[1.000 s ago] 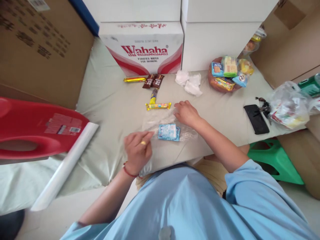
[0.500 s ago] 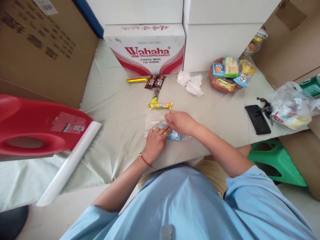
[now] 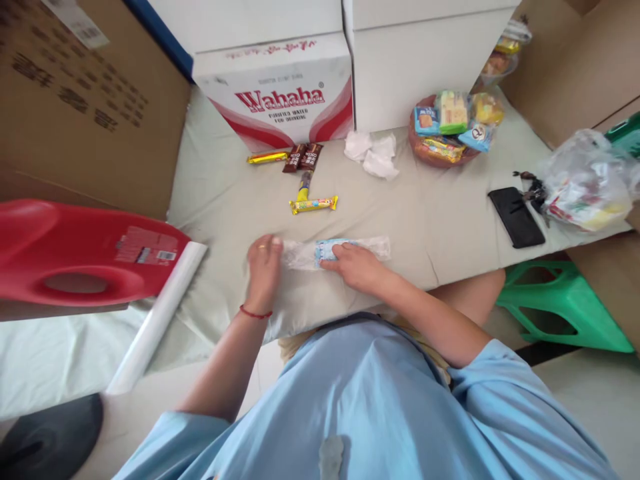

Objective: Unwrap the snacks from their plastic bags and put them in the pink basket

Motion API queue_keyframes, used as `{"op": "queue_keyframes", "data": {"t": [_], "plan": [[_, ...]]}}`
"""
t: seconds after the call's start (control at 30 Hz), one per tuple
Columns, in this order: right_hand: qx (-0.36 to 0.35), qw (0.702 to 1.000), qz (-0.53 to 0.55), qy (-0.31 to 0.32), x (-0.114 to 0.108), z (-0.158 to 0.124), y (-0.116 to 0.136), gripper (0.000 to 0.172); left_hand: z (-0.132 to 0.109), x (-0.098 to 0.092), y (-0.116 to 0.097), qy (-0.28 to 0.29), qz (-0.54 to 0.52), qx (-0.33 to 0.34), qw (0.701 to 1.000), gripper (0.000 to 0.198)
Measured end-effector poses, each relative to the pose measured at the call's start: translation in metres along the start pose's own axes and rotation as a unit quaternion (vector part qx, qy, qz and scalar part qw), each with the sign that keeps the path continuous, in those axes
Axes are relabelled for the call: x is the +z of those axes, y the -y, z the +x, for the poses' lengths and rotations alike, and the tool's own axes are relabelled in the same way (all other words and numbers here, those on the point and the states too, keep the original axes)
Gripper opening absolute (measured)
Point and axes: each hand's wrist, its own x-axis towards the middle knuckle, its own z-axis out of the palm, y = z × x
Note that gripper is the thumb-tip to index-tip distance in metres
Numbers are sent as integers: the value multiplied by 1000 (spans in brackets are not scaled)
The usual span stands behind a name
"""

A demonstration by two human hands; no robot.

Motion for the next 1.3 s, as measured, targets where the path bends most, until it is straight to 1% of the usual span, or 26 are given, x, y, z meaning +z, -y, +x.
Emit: {"op": "queue_keyframes", "data": {"t": [0.07,0.1,0.17,0.23,0.27,0.33,0.43,0.47,0.5,0.53,0.57,0.63,0.67,0.7,0.73,0.77,0.83,0.93,1.0,1.07,1.1,1.13,1.2,1.3], "plan": [[8,1000,24,2,-3,1,-1,40,0,3,-12,26,36,0,999,31],[12,999,37,4,-4,2,-2,39,-2,5,-20,31,24,-11,999,27],[13,998,58,7,-3,3,-5,37,-8,7,-38,60,-31,-20,998,19],[-2,997,71,2,1,4,-8,36,-17,11,-59,73,-79,-19,994,15],[-15,997,76,-6,3,3,-10,35,-21,14,-69,76,-89,-8,993,14],[-39,994,95,-35,8,-1,-14,33,-29,23,-87,92,-96,33,991,16],[-86,979,169,-75,14,-17,-22,28,-42,38,-101,128,-61,116,983,30],[-95,971,204,-84,17,-24,-25,25,-47,42,-102,134,-31,142,980,34],[-87,962,238,-100,19,-30,-27,25,-52,45,-102,139,5,165,976,38],[-53,955,263,-127,22,-37,-29,26,-57,48,-101,145,43,184,971,41],[9,947,276,-164,25,-42,-30,28,-62,50,-99,151,79,200,965,45],[177,921,251,-239,31,-48,-29,33,-71,52,-96,163,136,225,951,56],[250,907,219,-258,34,-49,-26,38,-75,52,-95,166,156,234,945,60],[301,899,183,-261,35,-49,-23,44,-77,53,-95,168,172,242,940,62],[330,897,148,-252,36,-48,-20,47,-79,53,-96,168,183,246,937,63],[343,901,115,-241,35,-48,-16,45,-80,53,-96,167,192,250,934,63],[348,908,62,-226,31,-49,-13,32,-80,53,-97,163,204,254,931,63],[341,913,38,-219,19,-59,-16,14,-79,52,-97,158,210,260,929,63],[328,919,87,-199,9,-68,-22,10,-79,52,-96,159,206,263,929,62],[315,917,163,-183,-3,-70,-26,13,-79,52,-95,162,197,268,929,62],[311,913,191,-182,-9,-67,-26,15,-79,53,-95,164,193,272,928,62],[306,911,205,-184,-15,-60,-25,16,-78,53,-95,167,189,276,928,62],[301,917,190,-179,-23,-36,-19,15,-78,55,-96,175,185,283,925,60],[307,937,113,-125,-28,13,-3,12,-78,56,-96,186,172,291,923,52]]}}
